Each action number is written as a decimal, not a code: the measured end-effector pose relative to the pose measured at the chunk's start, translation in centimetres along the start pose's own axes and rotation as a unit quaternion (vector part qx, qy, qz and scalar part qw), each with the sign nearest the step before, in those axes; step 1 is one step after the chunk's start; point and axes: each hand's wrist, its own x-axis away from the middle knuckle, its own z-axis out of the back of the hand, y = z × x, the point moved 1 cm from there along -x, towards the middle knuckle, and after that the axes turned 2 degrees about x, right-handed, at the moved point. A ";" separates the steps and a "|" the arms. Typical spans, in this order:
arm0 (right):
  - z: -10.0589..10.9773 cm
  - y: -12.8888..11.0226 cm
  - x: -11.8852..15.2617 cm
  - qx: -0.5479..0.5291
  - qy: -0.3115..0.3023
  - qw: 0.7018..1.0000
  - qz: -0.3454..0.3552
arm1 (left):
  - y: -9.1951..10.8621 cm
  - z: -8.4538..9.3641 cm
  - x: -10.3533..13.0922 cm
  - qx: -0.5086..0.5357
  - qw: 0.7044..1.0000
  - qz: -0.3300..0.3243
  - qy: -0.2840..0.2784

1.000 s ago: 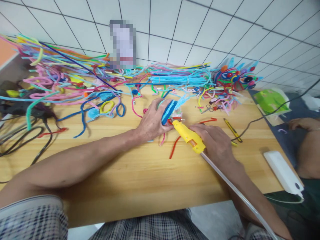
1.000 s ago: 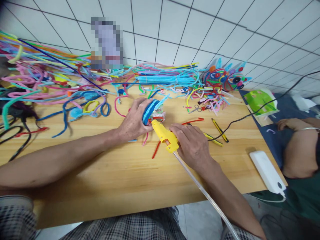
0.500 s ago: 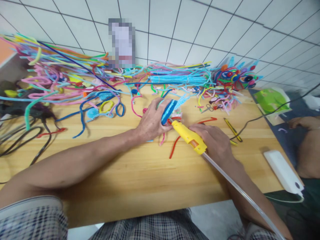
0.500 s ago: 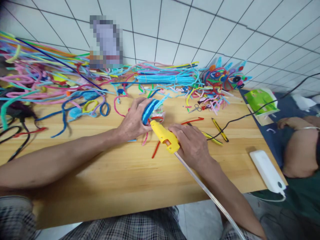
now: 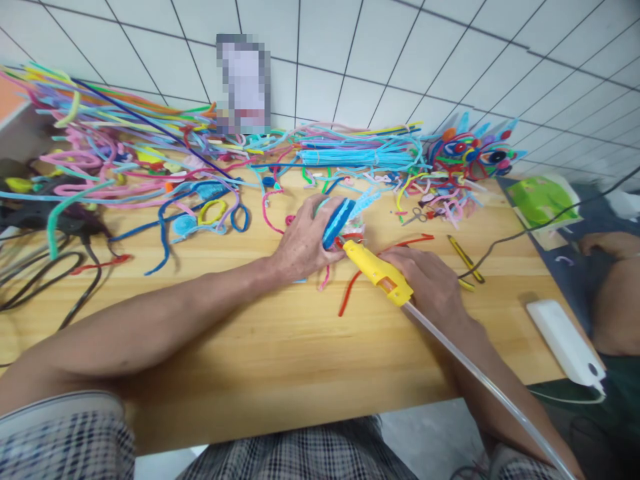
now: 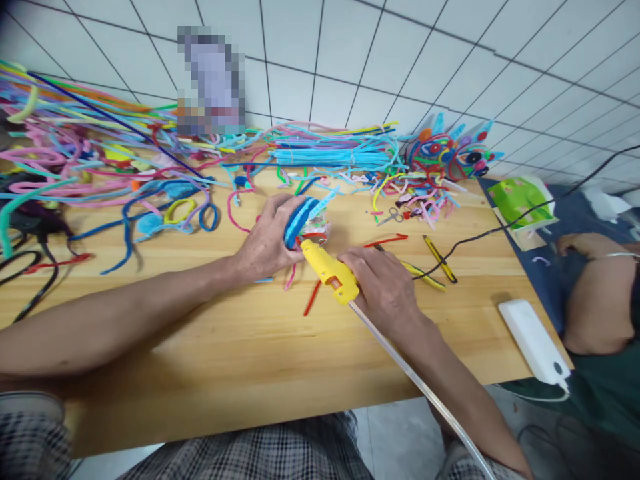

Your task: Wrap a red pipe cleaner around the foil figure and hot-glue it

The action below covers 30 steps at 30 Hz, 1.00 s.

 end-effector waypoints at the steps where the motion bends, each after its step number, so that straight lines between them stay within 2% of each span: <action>1: -0.1 0.0 0.0 0.003 0.000 1.000 -0.002 | 0.0 0.0 0.0 0.002 1.000 0.001 -0.001; 17: -0.5 0.2 -0.2 0.043 0.029 0.998 0.020 | 0.0 0.0 -0.1 -0.009 1.000 -0.011 0.000; 30: -0.9 0.5 0.1 0.051 0.035 0.998 0.011 | -0.1 0.1 -0.1 -0.002 1.000 -0.018 0.005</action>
